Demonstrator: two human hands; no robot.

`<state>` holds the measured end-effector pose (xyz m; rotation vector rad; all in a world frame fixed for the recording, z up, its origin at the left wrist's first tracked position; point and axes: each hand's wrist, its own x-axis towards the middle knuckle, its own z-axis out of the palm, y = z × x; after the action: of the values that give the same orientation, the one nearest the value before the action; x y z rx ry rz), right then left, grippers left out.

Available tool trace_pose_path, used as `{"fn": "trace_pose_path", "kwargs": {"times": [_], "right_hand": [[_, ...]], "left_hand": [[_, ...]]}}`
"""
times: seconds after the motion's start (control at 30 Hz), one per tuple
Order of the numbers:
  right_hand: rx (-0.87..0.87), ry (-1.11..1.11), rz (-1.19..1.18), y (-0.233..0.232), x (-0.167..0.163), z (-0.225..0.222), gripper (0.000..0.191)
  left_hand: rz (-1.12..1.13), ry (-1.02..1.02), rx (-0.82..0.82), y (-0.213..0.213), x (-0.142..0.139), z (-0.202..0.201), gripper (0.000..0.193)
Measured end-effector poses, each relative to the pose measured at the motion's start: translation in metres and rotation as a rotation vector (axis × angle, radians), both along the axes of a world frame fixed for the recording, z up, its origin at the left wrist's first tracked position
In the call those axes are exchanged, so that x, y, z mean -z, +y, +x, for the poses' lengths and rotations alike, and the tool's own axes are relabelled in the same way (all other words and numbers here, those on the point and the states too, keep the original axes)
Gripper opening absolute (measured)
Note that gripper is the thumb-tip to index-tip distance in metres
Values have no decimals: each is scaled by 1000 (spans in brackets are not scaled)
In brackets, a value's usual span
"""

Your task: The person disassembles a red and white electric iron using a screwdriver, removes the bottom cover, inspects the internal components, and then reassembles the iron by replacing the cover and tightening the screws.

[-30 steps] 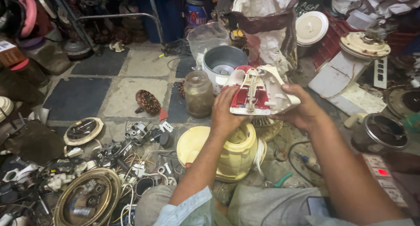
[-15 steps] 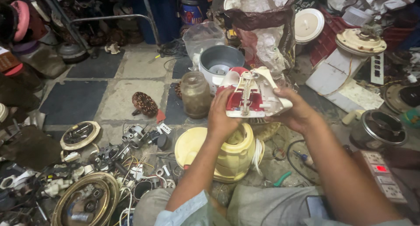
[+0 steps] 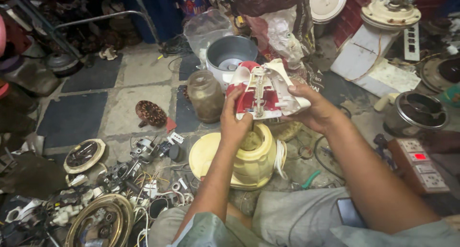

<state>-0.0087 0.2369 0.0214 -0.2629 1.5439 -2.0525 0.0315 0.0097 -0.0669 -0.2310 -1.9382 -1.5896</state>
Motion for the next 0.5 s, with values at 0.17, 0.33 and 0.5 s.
{"fn": "trace_pose_path", "kwargs": {"times": [0.17,0.33,0.5], "right_hand": [[7,-28,5,2,0,-1,81],[48,-49,39,2,0,-1,79],[30,-46,34,3,-1,0,76]], "left_hand": [[9,24,-25,3,4,-4,60],[4,3,-44,4,3,-3,58],[-52,-43,-120,10,-15,5,57]]}}
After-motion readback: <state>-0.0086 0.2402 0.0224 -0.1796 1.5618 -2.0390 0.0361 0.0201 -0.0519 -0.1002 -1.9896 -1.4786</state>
